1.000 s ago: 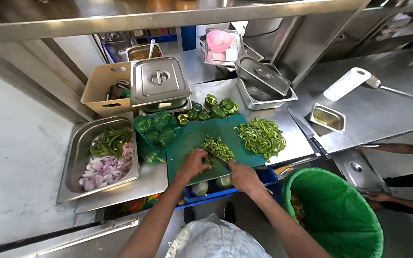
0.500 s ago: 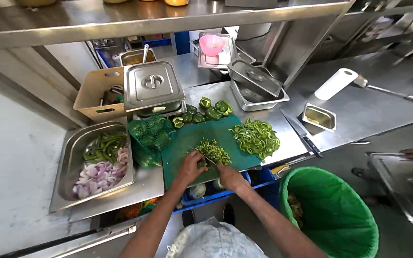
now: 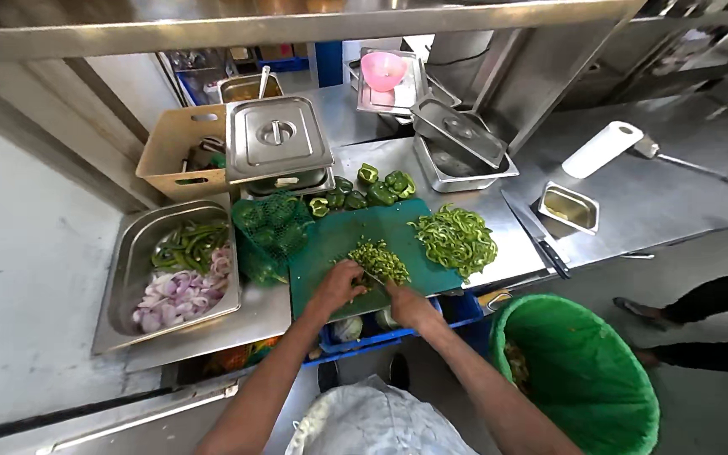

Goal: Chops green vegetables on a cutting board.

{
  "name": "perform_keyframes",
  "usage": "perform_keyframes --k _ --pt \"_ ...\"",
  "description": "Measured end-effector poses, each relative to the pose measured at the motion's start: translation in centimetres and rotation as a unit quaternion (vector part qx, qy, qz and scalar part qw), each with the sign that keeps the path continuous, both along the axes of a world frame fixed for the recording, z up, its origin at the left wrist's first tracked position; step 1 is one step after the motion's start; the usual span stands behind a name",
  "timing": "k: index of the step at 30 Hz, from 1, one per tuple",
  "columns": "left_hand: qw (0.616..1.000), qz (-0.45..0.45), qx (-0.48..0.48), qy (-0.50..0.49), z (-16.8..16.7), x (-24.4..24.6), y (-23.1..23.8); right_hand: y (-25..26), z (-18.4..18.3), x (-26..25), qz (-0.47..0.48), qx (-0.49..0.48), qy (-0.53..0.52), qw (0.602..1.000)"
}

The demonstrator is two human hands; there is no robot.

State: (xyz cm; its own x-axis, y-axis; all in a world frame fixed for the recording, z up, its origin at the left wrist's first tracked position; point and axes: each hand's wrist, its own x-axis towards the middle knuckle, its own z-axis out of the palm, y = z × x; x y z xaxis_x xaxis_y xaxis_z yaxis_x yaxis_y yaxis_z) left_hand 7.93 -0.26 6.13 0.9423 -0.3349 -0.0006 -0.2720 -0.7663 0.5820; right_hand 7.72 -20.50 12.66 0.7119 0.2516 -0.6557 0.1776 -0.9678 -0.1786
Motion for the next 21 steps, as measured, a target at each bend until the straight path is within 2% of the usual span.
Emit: perform_keyframes --k 2,5,7,11,14,18,21 --pt "1.000 -0.001 -0.015 -0.016 -0.4 -0.1 0.1 -0.1 -1.0 0.5 0.002 0.011 -0.003 1.000" --pt "1.000 0.001 -0.018 -0.024 -0.6 -0.3 0.3 -1.1 2.9 0.6 0.014 -0.010 -0.004 1.000" --pt "0.999 0.006 -0.025 -0.032 -0.9 -0.3 0.1 -1.6 3.9 0.4 0.018 -0.020 -0.011 1.000" --pt "0.999 0.014 -0.032 -0.040 -1.1 -0.6 0.2 0.1 -1.2 0.3 -0.008 0.020 0.009 1.000" --pt "0.997 0.032 -0.037 -0.057 -1.0 -1.3 0.4 -0.6 -0.3 0.7 0.002 0.032 -0.005 0.999" --pt "0.989 0.096 -0.067 -0.090 0.2 0.5 0.0 -4.6 1.8 1.2 -0.079 0.109 -0.066 0.989" --pt "0.985 0.152 -0.040 -0.064 1.8 4.5 -2.0 -7.5 2.1 1.4 -0.140 0.128 -0.091 0.978"
